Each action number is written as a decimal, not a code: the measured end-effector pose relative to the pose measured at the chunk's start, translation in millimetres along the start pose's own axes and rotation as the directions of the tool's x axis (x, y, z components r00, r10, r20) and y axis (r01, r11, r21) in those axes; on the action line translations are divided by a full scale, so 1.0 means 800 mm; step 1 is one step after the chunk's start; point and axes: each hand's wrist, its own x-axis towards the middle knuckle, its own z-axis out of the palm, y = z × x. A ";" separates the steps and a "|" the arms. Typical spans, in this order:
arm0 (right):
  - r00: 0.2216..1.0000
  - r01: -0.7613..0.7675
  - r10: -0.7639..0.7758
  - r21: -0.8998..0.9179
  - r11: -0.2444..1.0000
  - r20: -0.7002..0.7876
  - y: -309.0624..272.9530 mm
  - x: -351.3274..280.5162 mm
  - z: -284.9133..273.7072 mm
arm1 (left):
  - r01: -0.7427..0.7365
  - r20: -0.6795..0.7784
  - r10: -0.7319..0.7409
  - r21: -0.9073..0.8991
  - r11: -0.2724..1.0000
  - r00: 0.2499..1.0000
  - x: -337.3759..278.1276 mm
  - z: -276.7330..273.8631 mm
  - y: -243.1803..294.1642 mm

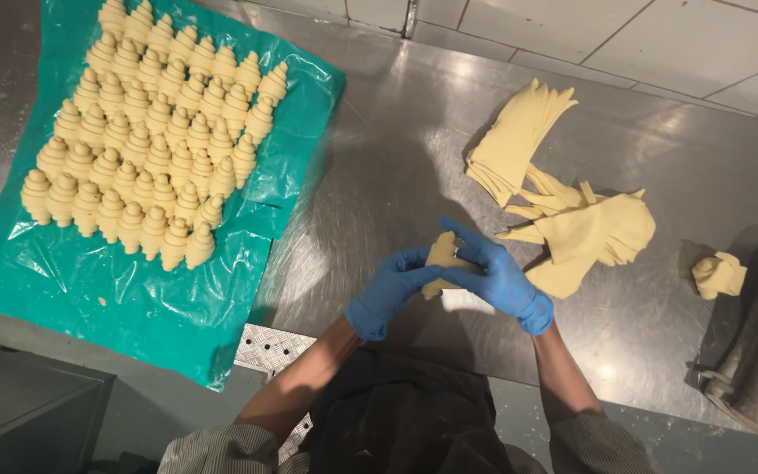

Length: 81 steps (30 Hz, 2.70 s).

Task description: Rolling pre-cut dough triangles into croissant shapes and arranging them on a tray.

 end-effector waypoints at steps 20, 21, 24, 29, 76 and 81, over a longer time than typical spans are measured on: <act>0.985 0.079 -0.143 -0.483 0.872 -0.098 -0.034 -0.059 -0.015 | 0.066 0.091 -0.050 -0.177 0.982 0.995 -0.021 0.046 -0.019; 0.983 0.026 -0.122 -0.549 0.836 -0.139 -0.041 -0.060 -0.015 | 0.032 0.072 -0.019 -0.178 0.983 0.997 -0.018 0.045 -0.023; 0.937 -0.345 0.221 -0.615 0.709 -0.271 -0.042 -0.064 -0.017 | 0.043 0.049 -0.030 -0.274 0.961 0.998 -0.021 0.053 -0.019; 0.981 0.082 -0.134 -0.327 0.941 -0.140 -0.022 -0.069 -0.024 | 0.036 0.131 -0.003 -0.244 0.969 0.991 -0.024 0.069 -0.007; 0.916 0.180 -0.236 -0.193 0.964 -0.324 0.016 -0.070 -0.029 | 0.057 0.139 -0.004 -0.375 0.925 0.990 -0.026 0.100 0.022; 0.905 0.223 -0.284 -0.217 0.950 -0.318 0.015 -0.067 -0.022 | 0.056 0.064 -0.040 -0.278 0.959 0.997 -0.024 0.098 0.013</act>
